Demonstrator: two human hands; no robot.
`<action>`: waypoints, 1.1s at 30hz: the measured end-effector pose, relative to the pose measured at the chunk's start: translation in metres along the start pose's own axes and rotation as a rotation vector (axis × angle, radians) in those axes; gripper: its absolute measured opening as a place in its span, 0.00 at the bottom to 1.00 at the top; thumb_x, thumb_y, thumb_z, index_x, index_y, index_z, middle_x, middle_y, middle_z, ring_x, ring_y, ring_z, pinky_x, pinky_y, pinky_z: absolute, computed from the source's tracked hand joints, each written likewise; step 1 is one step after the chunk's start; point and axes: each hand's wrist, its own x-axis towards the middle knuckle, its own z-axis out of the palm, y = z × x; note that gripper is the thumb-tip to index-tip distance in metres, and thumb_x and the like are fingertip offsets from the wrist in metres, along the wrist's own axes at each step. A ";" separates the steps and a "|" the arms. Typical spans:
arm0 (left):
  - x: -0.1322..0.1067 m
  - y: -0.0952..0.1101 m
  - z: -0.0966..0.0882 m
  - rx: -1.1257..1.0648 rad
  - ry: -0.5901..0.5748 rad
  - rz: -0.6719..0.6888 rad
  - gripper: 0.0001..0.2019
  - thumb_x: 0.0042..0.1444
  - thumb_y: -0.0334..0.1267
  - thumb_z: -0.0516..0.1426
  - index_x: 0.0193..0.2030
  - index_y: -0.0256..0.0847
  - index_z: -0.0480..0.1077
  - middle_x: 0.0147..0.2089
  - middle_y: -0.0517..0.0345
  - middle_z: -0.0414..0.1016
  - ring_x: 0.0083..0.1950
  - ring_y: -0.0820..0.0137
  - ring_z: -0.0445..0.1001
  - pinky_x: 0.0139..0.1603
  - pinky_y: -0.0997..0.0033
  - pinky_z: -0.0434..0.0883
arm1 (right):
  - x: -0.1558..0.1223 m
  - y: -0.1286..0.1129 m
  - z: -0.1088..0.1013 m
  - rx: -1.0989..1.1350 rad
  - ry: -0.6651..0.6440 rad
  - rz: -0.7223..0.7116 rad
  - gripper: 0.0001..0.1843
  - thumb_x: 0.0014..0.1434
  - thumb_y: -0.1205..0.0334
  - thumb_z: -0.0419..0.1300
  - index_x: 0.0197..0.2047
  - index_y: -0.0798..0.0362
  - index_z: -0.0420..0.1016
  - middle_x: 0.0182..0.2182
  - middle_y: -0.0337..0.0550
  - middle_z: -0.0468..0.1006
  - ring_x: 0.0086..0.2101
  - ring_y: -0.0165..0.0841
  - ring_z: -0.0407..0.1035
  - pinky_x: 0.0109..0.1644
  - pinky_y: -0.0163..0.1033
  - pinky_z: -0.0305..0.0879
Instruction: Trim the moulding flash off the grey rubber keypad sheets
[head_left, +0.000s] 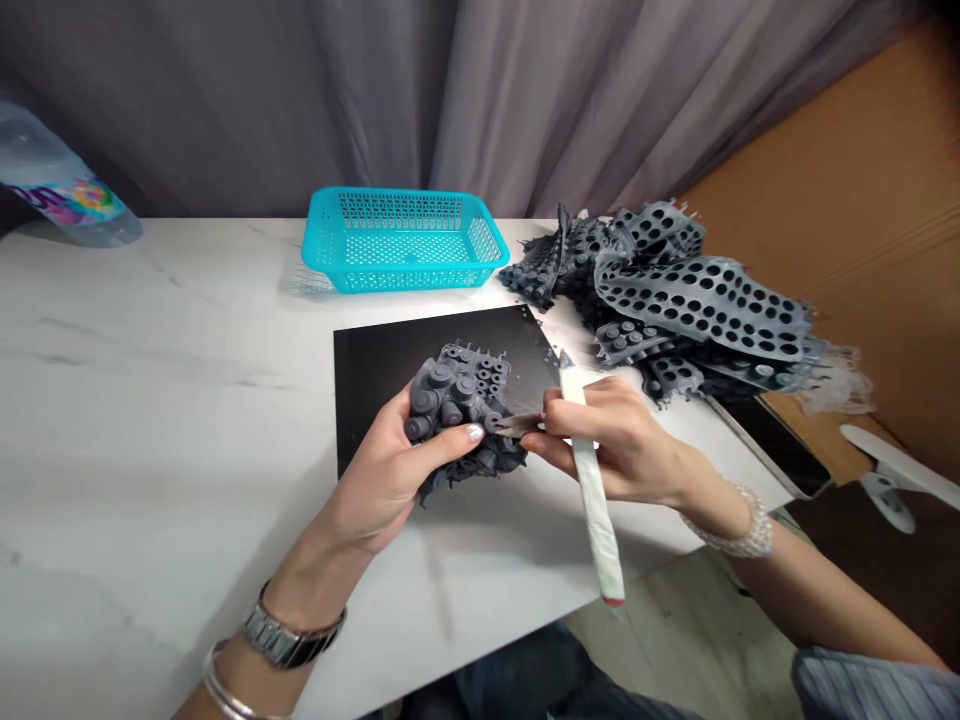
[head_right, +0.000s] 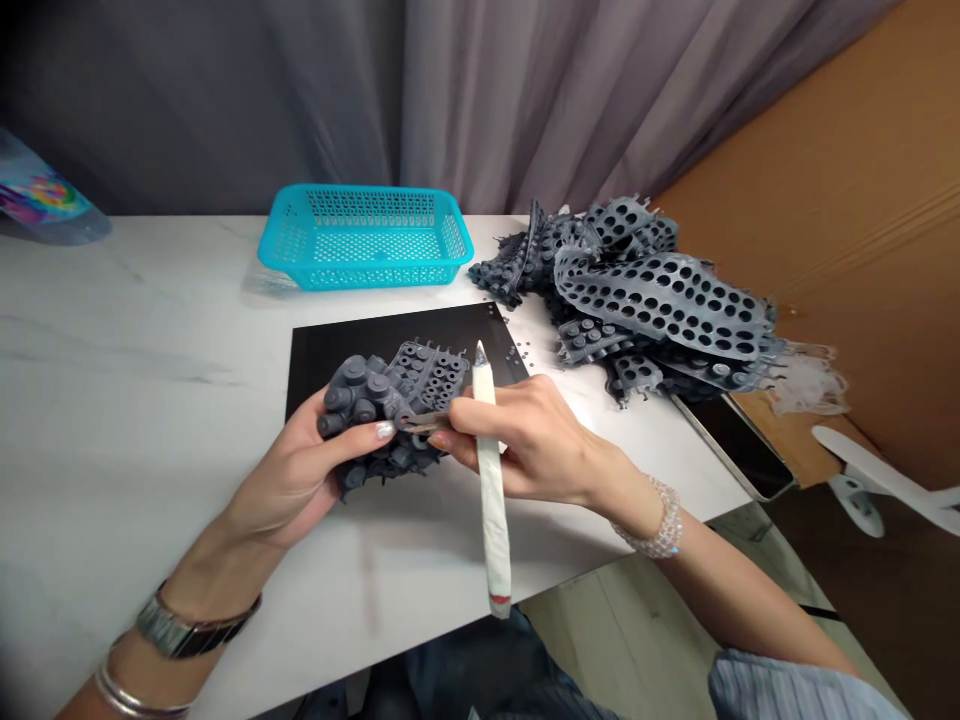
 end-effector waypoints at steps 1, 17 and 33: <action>0.000 0.000 0.000 -0.006 0.000 -0.001 0.17 0.47 0.34 0.68 0.45 0.41 0.75 0.45 0.55 0.81 0.46 0.64 0.79 0.49 0.66 0.75 | 0.000 0.000 0.000 0.008 -0.003 0.006 0.17 0.63 0.64 0.58 0.27 0.49 0.53 0.20 0.30 0.53 0.20 0.25 0.45 0.25 0.35 0.42; 0.001 -0.002 0.000 -0.032 0.004 -0.016 0.16 0.46 0.34 0.69 0.44 0.41 0.75 0.44 0.55 0.81 0.45 0.64 0.79 0.47 0.67 0.77 | 0.002 -0.005 0.004 0.046 -0.003 0.057 0.19 0.64 0.63 0.56 0.26 0.49 0.51 0.18 0.29 0.47 0.18 0.25 0.42 0.23 0.34 0.41; 0.000 -0.004 0.003 -0.009 0.033 0.020 0.19 0.46 0.35 0.69 0.46 0.41 0.74 0.47 0.54 0.81 0.48 0.61 0.79 0.51 0.63 0.76 | -0.002 -0.005 0.004 0.044 -0.006 0.091 0.18 0.65 0.62 0.56 0.26 0.49 0.53 0.17 0.28 0.49 0.18 0.24 0.43 0.23 0.34 0.41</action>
